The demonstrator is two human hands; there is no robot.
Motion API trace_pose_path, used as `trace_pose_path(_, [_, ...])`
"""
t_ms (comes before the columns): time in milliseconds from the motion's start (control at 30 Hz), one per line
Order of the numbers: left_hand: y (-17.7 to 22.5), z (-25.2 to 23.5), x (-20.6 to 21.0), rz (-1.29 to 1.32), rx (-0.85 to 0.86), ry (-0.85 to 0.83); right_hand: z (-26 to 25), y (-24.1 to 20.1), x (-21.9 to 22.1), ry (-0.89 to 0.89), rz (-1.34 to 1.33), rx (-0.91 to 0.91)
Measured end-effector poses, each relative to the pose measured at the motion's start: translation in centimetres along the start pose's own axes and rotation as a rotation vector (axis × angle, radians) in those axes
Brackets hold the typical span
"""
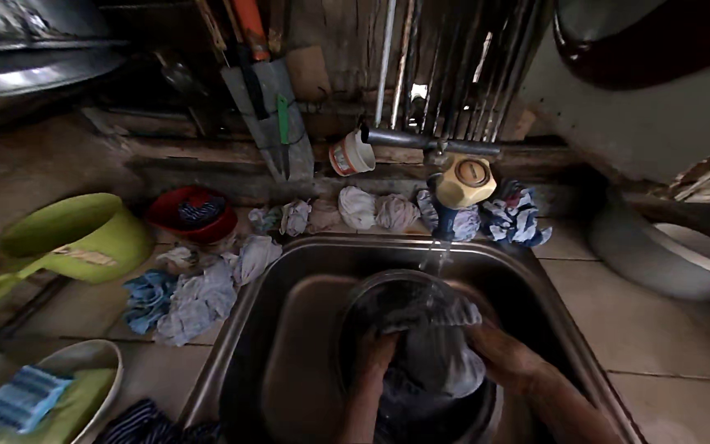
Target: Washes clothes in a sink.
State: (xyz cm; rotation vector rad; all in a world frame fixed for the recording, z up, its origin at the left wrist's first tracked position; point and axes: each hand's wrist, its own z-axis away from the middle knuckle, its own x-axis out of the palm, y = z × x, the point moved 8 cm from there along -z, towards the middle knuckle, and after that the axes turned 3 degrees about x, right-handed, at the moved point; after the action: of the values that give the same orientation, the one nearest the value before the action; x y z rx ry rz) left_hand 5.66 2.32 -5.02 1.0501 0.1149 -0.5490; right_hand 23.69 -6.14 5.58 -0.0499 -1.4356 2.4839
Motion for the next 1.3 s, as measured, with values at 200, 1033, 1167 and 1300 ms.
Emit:
trace_pose_path(200, [4.4, 3.1, 0.7, 0.318, 0.053, -0.052, -3.7, 9.2, -0.3, 0.045, 0.199, 0.382])
trace_pose_path(1033, [-4.2, 5.8, -1.8, 0.773, 0.043, -0.081, -0.9, 3.0, 5.7, -0.688, 0.271, -0.030])
trace_pose_path(1167, [-1.0, 5.4, -4.8, 0.552, 0.071, -0.065, -0.3, 5.1, 5.7, -0.848, 0.897, 0.030])
trace_pose_path(1300, [6.6, 1.0, -3.9, 0.215, 0.370, -0.367, -0.7, 4.5, 5.6, -0.766, 1.351, -0.038])
